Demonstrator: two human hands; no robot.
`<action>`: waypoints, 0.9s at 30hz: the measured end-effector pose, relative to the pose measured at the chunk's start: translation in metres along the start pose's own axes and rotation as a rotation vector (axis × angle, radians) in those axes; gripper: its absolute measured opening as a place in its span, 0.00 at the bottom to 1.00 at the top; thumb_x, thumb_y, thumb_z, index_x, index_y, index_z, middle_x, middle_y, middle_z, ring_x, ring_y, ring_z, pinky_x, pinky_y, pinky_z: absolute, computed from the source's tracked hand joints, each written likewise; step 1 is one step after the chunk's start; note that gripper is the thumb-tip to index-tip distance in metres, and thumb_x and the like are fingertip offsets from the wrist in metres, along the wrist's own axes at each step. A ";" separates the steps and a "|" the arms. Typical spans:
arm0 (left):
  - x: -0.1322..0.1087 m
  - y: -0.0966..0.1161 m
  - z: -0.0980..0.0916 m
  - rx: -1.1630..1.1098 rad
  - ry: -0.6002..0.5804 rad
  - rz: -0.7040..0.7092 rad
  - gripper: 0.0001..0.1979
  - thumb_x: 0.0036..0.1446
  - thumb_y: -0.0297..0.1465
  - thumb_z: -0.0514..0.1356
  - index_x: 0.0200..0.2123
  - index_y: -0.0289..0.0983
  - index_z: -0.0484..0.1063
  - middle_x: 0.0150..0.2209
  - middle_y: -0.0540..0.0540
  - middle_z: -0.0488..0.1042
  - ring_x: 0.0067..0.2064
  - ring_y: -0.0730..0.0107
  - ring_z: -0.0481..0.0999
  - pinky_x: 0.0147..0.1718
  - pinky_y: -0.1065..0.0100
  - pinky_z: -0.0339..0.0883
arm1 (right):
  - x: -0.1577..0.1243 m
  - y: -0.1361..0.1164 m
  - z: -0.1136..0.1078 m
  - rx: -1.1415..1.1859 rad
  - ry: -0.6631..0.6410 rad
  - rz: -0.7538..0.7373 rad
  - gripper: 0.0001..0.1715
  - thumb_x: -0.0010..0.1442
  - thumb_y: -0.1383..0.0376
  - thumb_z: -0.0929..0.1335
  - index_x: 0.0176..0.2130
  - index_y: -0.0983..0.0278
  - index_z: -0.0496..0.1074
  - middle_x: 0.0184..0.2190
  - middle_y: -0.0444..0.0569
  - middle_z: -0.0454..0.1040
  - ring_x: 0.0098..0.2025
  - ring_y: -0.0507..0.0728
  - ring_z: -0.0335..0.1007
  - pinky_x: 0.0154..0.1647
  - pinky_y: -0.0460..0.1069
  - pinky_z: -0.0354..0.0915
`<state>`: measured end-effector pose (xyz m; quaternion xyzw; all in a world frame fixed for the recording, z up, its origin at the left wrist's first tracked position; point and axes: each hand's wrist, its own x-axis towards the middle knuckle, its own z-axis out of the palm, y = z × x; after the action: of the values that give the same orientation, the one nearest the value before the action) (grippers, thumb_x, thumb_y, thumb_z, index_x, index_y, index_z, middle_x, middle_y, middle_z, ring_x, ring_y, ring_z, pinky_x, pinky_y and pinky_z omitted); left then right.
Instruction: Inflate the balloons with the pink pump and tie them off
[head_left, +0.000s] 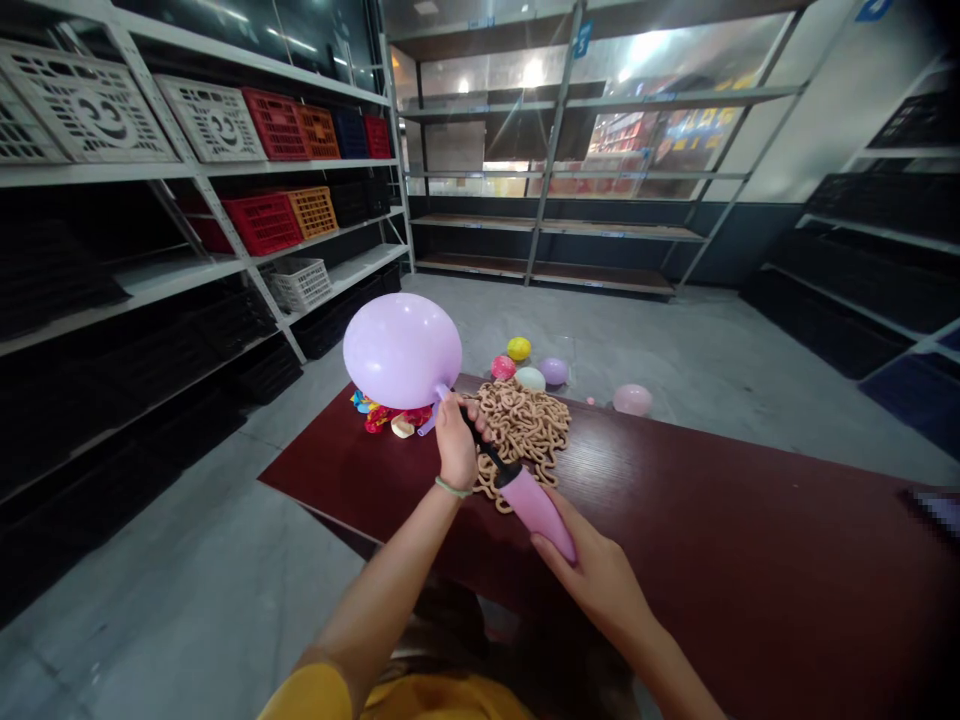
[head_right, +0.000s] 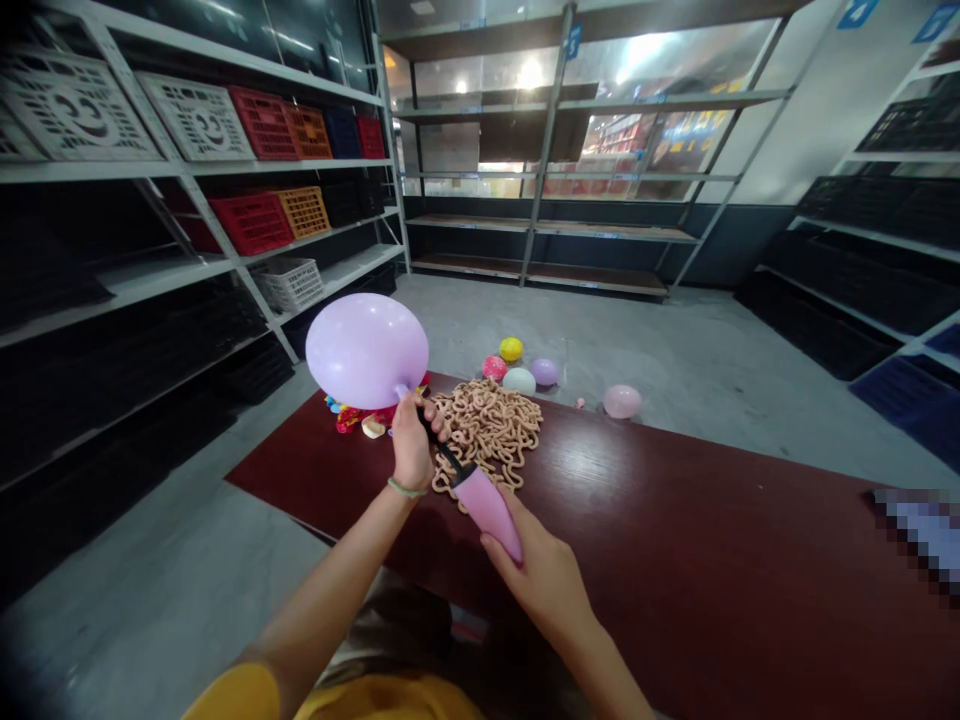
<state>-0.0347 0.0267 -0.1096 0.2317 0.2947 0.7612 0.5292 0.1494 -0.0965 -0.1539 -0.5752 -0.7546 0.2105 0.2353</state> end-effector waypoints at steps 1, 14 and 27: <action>-0.004 -0.003 -0.001 0.004 0.003 -0.018 0.19 0.61 0.47 0.60 0.29 0.39 0.60 0.21 0.56 0.60 0.17 0.79 0.61 0.13 0.76 0.56 | 0.005 -0.005 0.001 -0.003 -0.002 -0.003 0.34 0.67 0.54 0.63 0.69 0.55 0.56 0.62 0.51 0.69 0.57 0.65 0.73 0.53 0.58 0.72; 0.007 0.000 -0.005 -0.039 -0.026 -0.026 0.18 0.61 0.45 0.61 0.31 0.39 0.61 0.21 0.56 0.60 0.18 0.80 0.61 0.14 0.77 0.56 | -0.027 0.024 0.000 0.010 -0.027 -0.013 0.36 0.66 0.55 0.65 0.69 0.56 0.55 0.65 0.50 0.66 0.63 0.62 0.67 0.60 0.56 0.68; 0.005 0.003 -0.002 -0.048 -0.006 0.009 0.18 0.61 0.46 0.60 0.30 0.39 0.60 0.21 0.56 0.59 0.18 0.80 0.60 0.13 0.76 0.55 | -0.006 0.006 -0.002 -0.014 0.000 -0.014 0.34 0.66 0.55 0.64 0.68 0.58 0.58 0.64 0.51 0.68 0.61 0.64 0.69 0.58 0.58 0.69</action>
<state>-0.0395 0.0299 -0.1092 0.2226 0.2736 0.7696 0.5323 0.1564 -0.1008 -0.1560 -0.5716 -0.7600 0.2034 0.2329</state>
